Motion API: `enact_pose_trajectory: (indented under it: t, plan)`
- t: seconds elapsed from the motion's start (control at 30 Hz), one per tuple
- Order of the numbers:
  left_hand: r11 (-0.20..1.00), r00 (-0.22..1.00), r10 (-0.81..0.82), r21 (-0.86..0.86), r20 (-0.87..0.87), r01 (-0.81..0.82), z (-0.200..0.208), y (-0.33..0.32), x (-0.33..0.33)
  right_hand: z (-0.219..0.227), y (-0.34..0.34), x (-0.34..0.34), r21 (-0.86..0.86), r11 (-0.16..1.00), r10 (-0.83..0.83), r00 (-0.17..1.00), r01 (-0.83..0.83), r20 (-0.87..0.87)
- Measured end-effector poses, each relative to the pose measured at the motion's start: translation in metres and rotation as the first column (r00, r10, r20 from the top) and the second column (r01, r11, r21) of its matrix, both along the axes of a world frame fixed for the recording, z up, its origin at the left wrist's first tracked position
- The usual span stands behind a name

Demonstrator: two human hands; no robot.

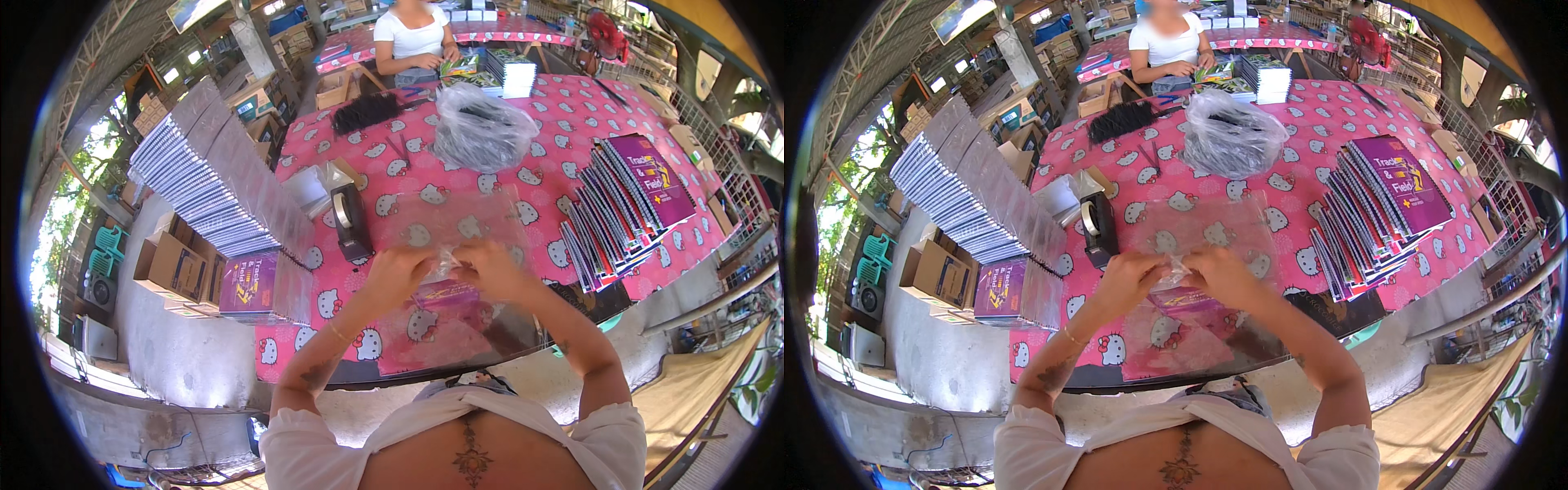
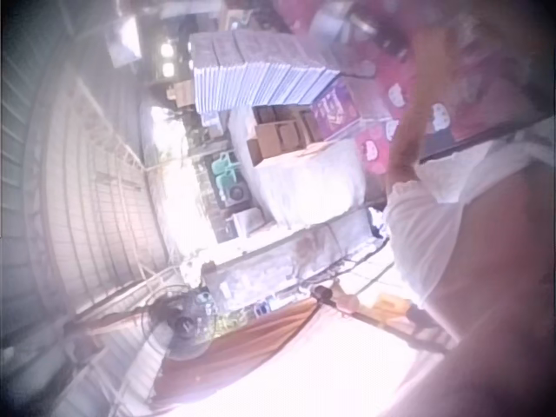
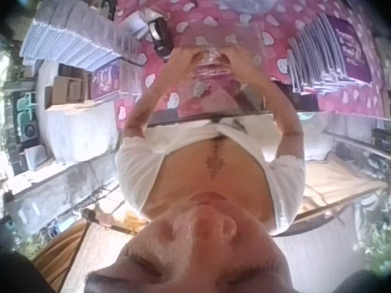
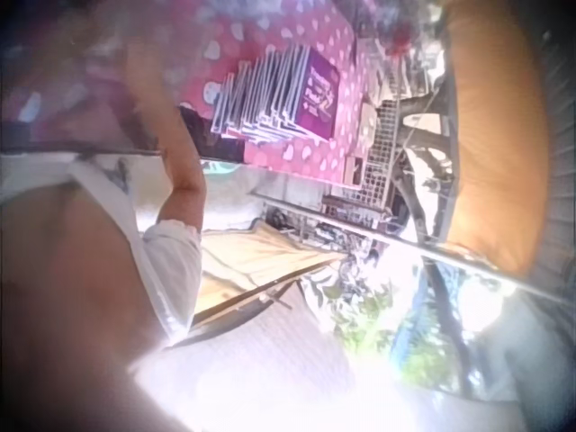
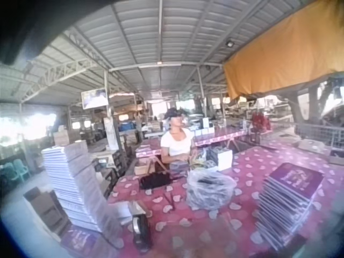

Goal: The person places notebooks into plastic sleeves, peels the adhesive backing off the sleeves, and seals the bags on a table before stacking the finished items.

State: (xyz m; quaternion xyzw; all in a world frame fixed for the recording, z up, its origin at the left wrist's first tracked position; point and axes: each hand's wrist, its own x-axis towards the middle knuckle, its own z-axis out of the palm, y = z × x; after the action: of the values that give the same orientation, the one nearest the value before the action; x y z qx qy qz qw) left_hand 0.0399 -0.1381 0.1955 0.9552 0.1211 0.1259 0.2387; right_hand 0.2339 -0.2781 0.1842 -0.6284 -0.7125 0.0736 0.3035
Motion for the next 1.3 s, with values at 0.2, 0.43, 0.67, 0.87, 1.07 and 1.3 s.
enact_pose_trajectory:
  t: [0.2, 0.43, 0.67, 0.87, 1.07, 1.3]
  plan:
    - [0.959, 0.973, 0.092, 0.246, 0.21, -0.144, -0.02, 0.048, 0.027, 0.007, 0.039, 0.027, -0.046, 0.999, -0.019, 1.0, 0.018, -0.017]
    - [0.654, 0.878, 0.449, -0.73, 0.163, -0.199, -0.076, 0.093, 0.011, -0.024, 0.042, 0.051, -0.304, 0.948, -0.135, 0.75, -0.092, -0.648]
    - [0.215, 0.5, 0.86, -0.815, -0.104, -0.539, -0.152, 0.176, -0.056, -0.027, 0.045, 0.043, -0.261, 0.96, -0.105, 0.74, -0.098, -0.664]
    - [0.378, 0.336, 0.896, -0.895, 0.289, -0.237, -0.2, 0.141, -0.045, -0.018, 0.039, 0.045, -0.315, 0.945, -0.158, 0.731, -0.082, -0.664]
    - [0.419, 0.451, 0.892, 0.428, -0.031, -0.801, -0.139, 0.179, -0.101, -0.016, 0.048, 0.032, -0.268, 0.959, -0.086, 0.812, -0.089, -0.577]
    - [0.948, 0.945, -0.318, 0.01, -0.079, 0.319, 0.049, 0.088, 0.064, -0.021, 0.041, 0.042, -0.265, 0.961, -0.106, 0.767, -0.086, -0.633]
